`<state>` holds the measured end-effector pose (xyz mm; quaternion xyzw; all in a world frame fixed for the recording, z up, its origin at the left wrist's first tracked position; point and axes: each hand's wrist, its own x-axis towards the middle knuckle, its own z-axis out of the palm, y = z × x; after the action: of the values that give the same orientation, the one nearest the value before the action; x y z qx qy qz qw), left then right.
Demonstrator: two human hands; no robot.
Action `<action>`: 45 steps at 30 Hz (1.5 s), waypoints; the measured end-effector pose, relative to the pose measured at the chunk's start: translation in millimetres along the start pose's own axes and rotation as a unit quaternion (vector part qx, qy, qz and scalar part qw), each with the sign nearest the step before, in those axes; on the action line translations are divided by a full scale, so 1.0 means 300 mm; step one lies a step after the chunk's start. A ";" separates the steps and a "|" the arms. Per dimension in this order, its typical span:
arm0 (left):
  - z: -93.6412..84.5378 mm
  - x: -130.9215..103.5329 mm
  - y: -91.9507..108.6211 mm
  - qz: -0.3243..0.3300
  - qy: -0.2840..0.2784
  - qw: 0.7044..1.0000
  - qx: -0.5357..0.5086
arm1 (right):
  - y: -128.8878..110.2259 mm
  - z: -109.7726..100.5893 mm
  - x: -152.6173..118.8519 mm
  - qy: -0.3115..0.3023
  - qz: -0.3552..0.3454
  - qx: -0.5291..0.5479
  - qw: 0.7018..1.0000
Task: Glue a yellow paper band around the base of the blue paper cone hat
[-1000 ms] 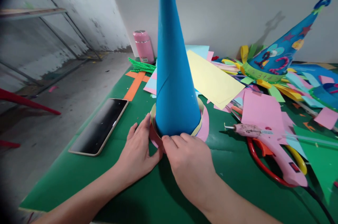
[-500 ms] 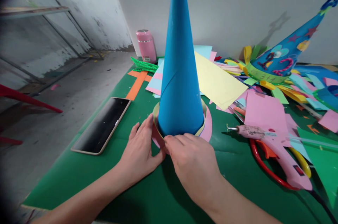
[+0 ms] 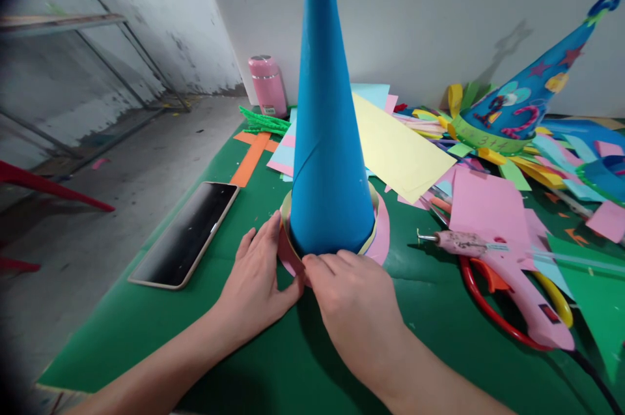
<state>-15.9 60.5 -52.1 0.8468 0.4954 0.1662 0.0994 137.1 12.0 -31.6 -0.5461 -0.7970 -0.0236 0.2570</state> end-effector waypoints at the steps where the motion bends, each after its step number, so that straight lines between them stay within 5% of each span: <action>1: 0.000 0.000 0.000 0.000 0.000 1.000 0.000 | 0.001 0.002 -0.003 -0.003 -0.003 -0.002 1.000; 11: -0.009 -0.002 -0.001 0.021 0.035 0.999 0.021 | 0.012 0.007 -0.019 0.007 -0.027 0.025 0.999; 17: -0.038 -0.027 0.022 0.166 0.161 0.971 0.065 | 0.004 0.000 -0.010 0.015 -0.027 0.062 0.998; 20: -0.044 -0.028 0.034 0.219 0.144 0.964 0.039 | 0.001 -0.003 -0.013 0.001 -0.022 0.080 0.997; 29: -0.048 -0.011 0.040 0.228 0.138 0.964 0.011 | 0.024 -0.041 -0.041 0.013 0.001 0.150 0.989; 38: -0.052 -0.009 0.051 0.217 0.134 0.966 0.030 | 0.168 -0.097 -0.059 -0.016 -0.001 0.029 0.999; 45: -0.070 -0.004 0.021 0.216 0.105 0.971 0.017 | 0.139 -0.095 -0.058 -0.028 -0.026 0.062 0.997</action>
<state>-19.4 56.3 -30.7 0.9132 0.3110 0.2633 -0.0057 189.5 4.8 -24.5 -0.5088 -0.8175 0.0348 0.2677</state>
